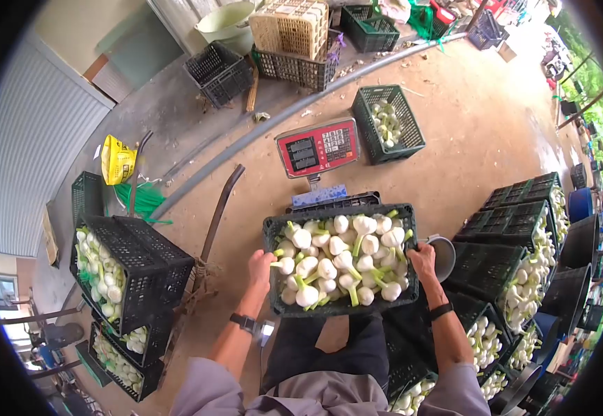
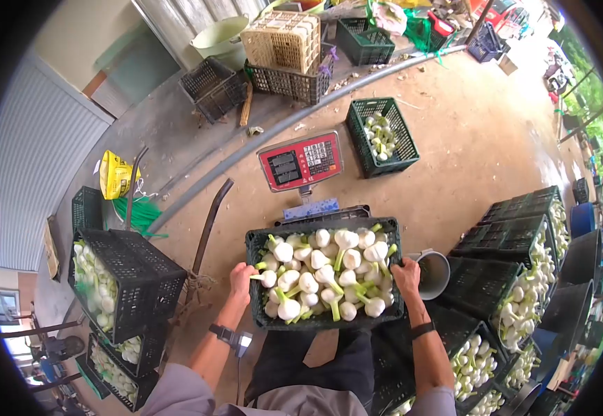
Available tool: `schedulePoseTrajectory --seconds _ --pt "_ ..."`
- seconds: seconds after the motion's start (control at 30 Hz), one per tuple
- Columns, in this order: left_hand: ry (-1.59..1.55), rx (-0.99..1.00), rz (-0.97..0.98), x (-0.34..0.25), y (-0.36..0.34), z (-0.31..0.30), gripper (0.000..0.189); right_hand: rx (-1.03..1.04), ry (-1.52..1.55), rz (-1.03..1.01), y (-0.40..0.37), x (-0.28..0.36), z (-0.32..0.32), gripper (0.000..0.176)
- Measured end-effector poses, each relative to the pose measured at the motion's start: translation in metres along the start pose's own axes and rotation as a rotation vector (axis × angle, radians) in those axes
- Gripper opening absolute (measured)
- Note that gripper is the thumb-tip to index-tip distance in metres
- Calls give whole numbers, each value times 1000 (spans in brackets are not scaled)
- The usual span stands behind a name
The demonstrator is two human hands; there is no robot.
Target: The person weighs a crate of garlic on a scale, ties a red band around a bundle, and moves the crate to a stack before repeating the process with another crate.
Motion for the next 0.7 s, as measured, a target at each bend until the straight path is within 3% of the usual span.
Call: schedulePoseTrajectory --seconds 0.2,0.27,0.4,0.43,0.47,0.53,0.57,0.63,0.7 --pt "74 -109 -24 -6 70 38 14 107 60 11 103 -27 66 31" --pt "37 -184 -11 1 85 48 16 50 -40 -52 129 -44 88 29" --pt "40 -165 26 12 88 54 10 109 100 -64 128 -48 89 30" --pt "27 -185 16 6 78 61 14 72 75 -79 128 -50 92 32" --pt "62 -181 -33 15 81 55 36 40 53 -93 125 -56 97 33" --pt "92 -274 -58 21 86 51 61 54 86 -99 125 -51 94 34" --pt "87 -288 -42 14 77 52 61 60 95 -67 124 -50 90 35" --pt "369 -495 -4 4 56 57 78 114 137 -69 129 -54 87 35" --pt "435 -502 37 -6 31 60 76 169 169 -69 129 -59 84 36"
Point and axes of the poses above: each hand's wrist, its own y-axis towards the middle knuckle, its own z-axis out of the palm, x = y × z, the point moved 3 cm from there along y, towards the middle knuckle, and after that the axes turned 14 degrees about -z, right-handed, at the moved point
